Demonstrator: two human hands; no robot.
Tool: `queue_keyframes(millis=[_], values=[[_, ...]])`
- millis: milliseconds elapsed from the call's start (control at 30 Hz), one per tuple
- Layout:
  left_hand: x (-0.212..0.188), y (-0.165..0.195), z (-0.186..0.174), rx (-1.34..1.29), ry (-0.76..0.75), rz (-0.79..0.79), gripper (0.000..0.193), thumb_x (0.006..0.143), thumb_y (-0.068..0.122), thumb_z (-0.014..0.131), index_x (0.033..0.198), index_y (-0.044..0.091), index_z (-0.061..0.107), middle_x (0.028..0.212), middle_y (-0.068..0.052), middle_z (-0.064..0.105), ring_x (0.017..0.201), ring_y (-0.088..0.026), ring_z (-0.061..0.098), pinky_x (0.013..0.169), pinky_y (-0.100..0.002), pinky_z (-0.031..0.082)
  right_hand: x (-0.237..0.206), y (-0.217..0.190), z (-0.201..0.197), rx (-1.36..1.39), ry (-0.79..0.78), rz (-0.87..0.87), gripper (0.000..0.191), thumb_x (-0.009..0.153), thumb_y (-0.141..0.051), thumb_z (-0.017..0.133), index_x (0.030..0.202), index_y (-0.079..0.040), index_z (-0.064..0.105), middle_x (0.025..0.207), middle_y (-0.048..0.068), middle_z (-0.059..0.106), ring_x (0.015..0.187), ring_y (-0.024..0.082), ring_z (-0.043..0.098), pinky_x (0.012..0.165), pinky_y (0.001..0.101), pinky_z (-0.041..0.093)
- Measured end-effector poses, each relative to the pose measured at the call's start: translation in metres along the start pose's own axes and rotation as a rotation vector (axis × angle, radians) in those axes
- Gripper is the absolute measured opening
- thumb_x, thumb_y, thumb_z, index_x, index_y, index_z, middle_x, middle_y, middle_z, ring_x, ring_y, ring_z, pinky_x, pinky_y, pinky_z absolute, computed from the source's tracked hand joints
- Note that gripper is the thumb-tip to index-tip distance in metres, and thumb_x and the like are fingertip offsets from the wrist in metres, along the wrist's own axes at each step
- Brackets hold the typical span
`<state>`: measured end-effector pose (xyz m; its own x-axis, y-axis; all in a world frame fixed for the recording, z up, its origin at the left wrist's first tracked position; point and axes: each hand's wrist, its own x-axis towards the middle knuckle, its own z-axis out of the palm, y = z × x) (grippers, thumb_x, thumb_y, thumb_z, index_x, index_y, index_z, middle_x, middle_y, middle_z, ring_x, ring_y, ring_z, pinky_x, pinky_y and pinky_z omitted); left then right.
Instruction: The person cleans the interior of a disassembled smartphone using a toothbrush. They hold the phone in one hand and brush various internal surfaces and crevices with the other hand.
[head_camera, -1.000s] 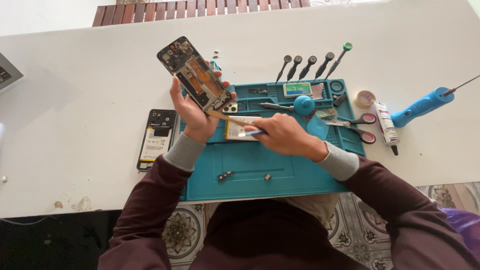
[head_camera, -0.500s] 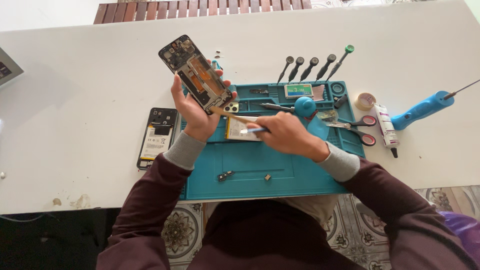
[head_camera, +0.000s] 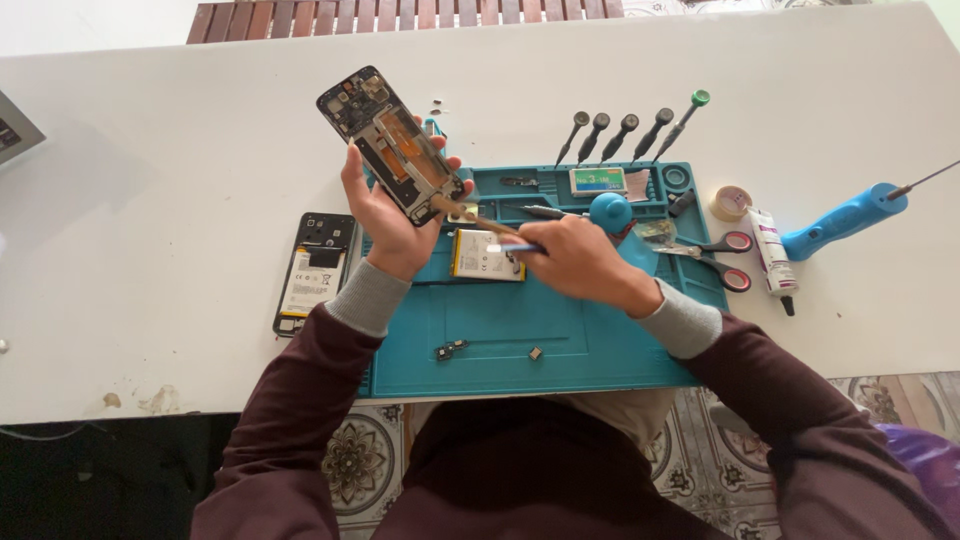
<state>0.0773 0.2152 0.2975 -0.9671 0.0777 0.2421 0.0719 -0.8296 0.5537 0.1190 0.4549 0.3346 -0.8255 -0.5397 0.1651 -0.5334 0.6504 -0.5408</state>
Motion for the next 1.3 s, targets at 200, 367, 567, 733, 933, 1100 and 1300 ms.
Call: queue_keyframes(millis=[200,367,567,733,933,1100,1300], values=[[0.001,0.003,0.001,0.049,-0.009,0.003,0.091,0.090,0.075,0.037,0.151,0.008,0.044,0.130,-0.017,0.058,0.117,-0.034,0.065,0.099,-0.061,0.058,0.006,0.008,-0.009,-0.001,0.048,0.075,0.033,0.099,-0.037,0.061,0.088,-0.009,0.075,0.048,0.011,0.056,0.037,0.026,0.052,0.040,0.0410,0.037],[0.001,0.006,0.002,0.069,-0.043,0.017,0.091,0.091,0.076,0.036,0.151,0.008,0.044,0.136,-0.019,0.057,0.121,-0.037,0.064,0.100,-0.061,0.058,0.005,0.007,-0.007,0.012,0.073,0.075,0.038,0.100,-0.038,0.061,0.082,-0.007,0.072,0.049,0.009,0.057,0.038,0.024,0.053,0.041,0.0399,0.037],[0.001,0.006,0.003,0.132,-0.050,-0.005,0.091,0.093,0.074,0.036,0.149,0.004,0.046,0.139,-0.023,0.058,0.122,-0.041,0.065,0.099,-0.058,0.060,0.005,0.009,-0.006,-0.022,0.068,0.072,0.040,0.100,-0.040,0.061,0.081,-0.007,0.072,0.049,0.009,0.056,0.037,0.024,0.051,0.040,0.0396,0.036],[0.001,0.006,0.009,0.151,-0.060,-0.031,0.088,0.095,0.072,0.036,0.147,0.002,0.048,0.136,-0.025,0.061,0.116,-0.043,0.068,0.094,-0.054,0.063,0.005,0.009,-0.006,0.002,0.061,0.123,0.039,0.101,-0.039,0.060,0.084,-0.007,0.073,0.048,0.010,0.056,0.036,0.024,0.050,0.040,0.0399,0.035],[-0.006,-0.004,0.023,0.213,-0.171,-0.125,0.075,0.102,0.063,0.037,0.148,0.004,0.050,0.135,-0.021,0.063,0.113,-0.034,0.070,0.085,-0.052,0.065,0.006,0.013,-0.007,0.026,0.149,0.065,0.037,0.103,-0.034,0.058,0.088,-0.004,0.073,0.053,0.009,0.056,0.039,0.022,0.047,0.042,0.0395,0.034],[-0.006,0.000,0.026,0.305,-0.161,-0.007,0.071,0.101,0.062,0.039,0.144,0.005,0.050,0.130,-0.019,0.064,0.105,-0.036,0.071,0.079,-0.052,0.065,0.007,0.016,-0.005,0.052,0.105,0.060,0.037,0.103,-0.034,0.056,0.087,-0.005,0.072,0.052,0.010,0.056,0.038,0.023,0.045,0.041,0.0399,0.033],[0.000,0.006,0.015,0.168,-0.038,0.108,0.075,0.100,0.064,0.039,0.142,0.002,0.051,0.124,-0.020,0.065,0.106,-0.034,0.071,0.093,-0.051,0.064,0.005,0.011,0.000,0.048,0.061,0.024,0.045,0.104,-0.038,0.057,0.079,-0.003,0.069,0.053,0.011,0.055,0.041,0.024,0.049,0.042,0.0403,0.035]])
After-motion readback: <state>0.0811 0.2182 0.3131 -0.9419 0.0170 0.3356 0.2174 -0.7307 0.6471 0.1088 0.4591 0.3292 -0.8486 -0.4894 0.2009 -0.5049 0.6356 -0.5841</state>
